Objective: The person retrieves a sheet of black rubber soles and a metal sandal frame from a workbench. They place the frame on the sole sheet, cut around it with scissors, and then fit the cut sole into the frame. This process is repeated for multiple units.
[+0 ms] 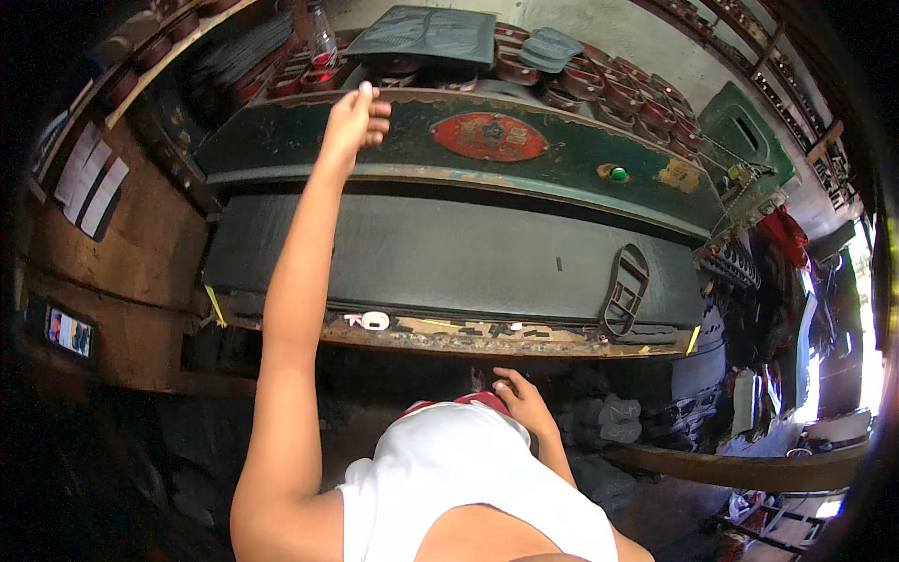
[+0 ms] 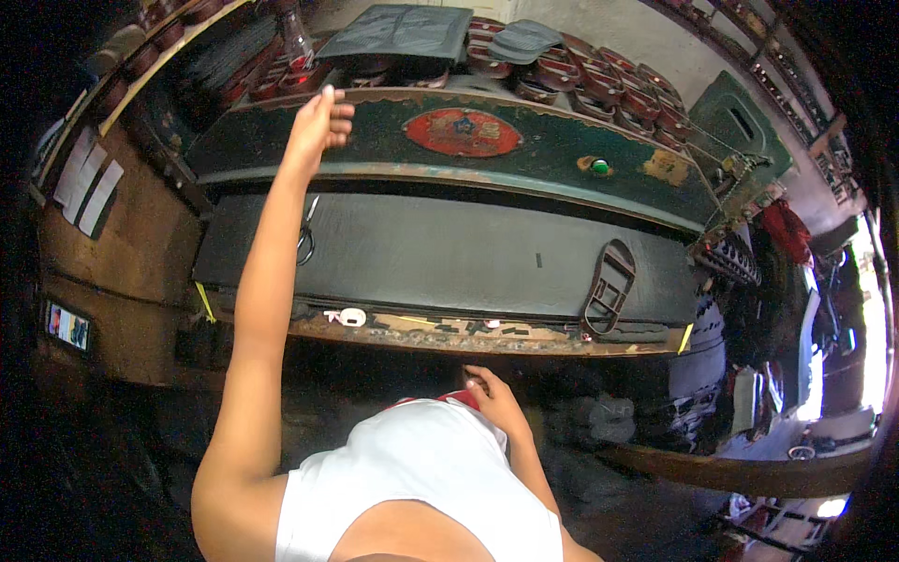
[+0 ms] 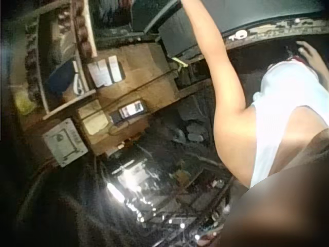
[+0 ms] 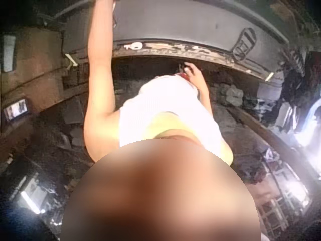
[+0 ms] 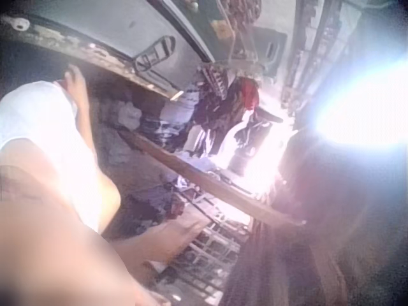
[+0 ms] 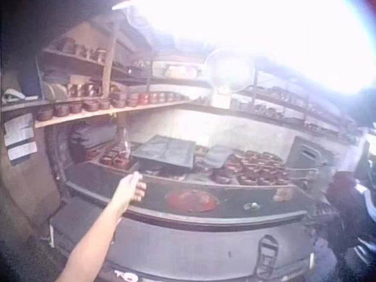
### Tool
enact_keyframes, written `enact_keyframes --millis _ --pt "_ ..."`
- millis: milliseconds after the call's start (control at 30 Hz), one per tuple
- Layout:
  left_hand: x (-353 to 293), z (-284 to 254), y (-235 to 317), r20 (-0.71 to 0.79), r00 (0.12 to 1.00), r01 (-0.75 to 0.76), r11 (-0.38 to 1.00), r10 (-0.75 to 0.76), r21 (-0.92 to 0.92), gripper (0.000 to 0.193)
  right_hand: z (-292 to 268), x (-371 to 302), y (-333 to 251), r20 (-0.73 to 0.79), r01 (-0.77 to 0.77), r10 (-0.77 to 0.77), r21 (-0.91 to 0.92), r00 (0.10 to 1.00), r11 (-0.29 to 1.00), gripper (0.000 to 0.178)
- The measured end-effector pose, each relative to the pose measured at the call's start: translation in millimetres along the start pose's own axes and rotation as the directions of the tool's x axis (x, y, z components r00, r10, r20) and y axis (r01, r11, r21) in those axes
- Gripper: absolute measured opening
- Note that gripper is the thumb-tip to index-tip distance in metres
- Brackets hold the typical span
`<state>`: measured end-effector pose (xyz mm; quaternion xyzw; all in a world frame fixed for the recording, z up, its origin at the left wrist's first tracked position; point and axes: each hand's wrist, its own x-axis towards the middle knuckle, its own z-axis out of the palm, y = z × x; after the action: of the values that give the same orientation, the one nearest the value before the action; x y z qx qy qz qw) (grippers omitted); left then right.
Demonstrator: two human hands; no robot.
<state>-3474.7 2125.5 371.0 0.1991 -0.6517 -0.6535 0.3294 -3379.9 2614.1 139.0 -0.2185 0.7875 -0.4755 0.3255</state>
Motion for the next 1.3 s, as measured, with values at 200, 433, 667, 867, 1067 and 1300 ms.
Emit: enact_keyframes --millis 200,433,667,867,1067,1300 --pt "135 19 17 -0.323 0.926 0.154 0.977 -0.195 -0.147 0.098 -25 -17 21 -0.148 -0.092 0.088 -0.016 0.985 0.996 0.040" --pt "169 -1 4 -0.513 0.797 0.071 0.794 0.319 0.604 0.075 -50 -16 38 -0.208 -0.143 0.119 -0.102 0.971 0.984 0.042" --pt "103 10 59 -0.487 0.784 -0.469 0.881 0.385 -0.058 0.049 -83 19 18 -0.136 0.044 -0.077 -0.230 0.988 0.972 0.037" --pt "-41 -56 97 -0.585 0.650 -0.611 0.792 0.485 -0.023 0.032 -144 72 9 -0.512 0.158 -0.343 -0.370 0.787 0.915 0.034" --pt "-200 -69 -13 -0.519 0.828 -0.298 0.950 0.211 -0.089 0.065 -194 114 29 -0.700 -0.374 -0.394 -0.675 0.596 0.635 0.051" --pt "-296 2 -194 -0.367 0.885 0.225 0.953 -0.287 -0.201 0.062 -204 136 36 -0.752 -0.575 -0.140 -0.596 0.644 0.561 0.088"
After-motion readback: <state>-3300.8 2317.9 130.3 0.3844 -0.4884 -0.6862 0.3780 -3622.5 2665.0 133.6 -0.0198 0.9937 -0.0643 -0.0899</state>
